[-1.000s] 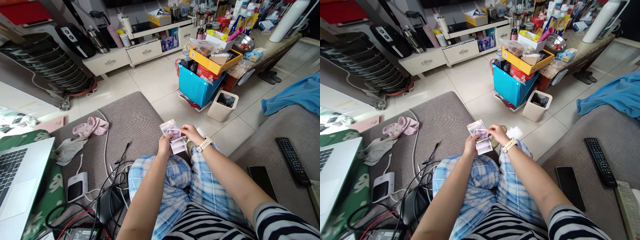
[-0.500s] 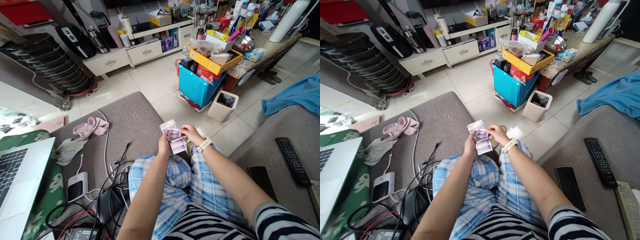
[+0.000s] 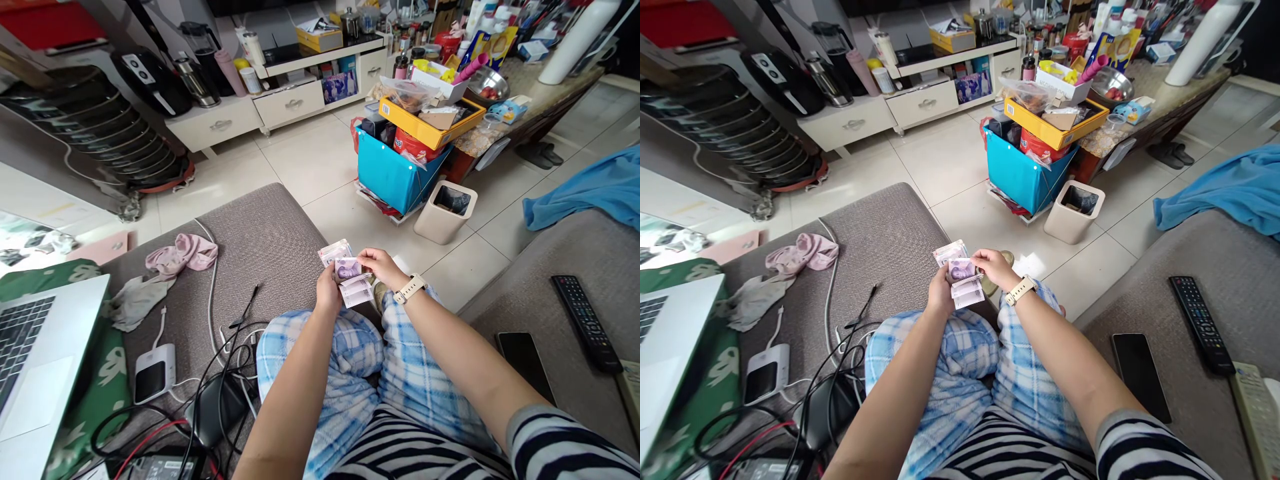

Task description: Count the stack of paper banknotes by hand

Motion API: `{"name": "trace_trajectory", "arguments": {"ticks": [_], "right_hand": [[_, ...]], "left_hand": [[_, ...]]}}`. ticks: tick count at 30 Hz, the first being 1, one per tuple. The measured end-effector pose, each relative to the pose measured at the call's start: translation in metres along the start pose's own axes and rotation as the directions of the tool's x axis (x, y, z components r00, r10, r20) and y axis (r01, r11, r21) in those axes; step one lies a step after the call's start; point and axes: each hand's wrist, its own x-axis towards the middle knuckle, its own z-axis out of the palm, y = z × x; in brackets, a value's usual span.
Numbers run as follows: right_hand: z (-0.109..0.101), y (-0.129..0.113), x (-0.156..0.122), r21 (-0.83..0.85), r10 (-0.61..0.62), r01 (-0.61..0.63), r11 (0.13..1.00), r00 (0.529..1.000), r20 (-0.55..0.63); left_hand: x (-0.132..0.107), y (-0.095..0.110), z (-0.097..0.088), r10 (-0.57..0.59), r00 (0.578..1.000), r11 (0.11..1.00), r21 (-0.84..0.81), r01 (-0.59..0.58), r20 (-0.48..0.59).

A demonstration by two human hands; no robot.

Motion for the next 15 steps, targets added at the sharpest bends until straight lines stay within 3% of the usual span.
{"name": "trace_trajectory", "arguments": {"ticks": [15], "right_hand": [[0.0003, -0.0054, -0.0033, 0.052, -0.005, 0.004, 0.999, 1.000, 0.025]], "left_hand": [[-0.0049, 0.0026, 0.0016, 0.009, 1.000, 0.999, 0.049, -0.008, -0.014]]}}
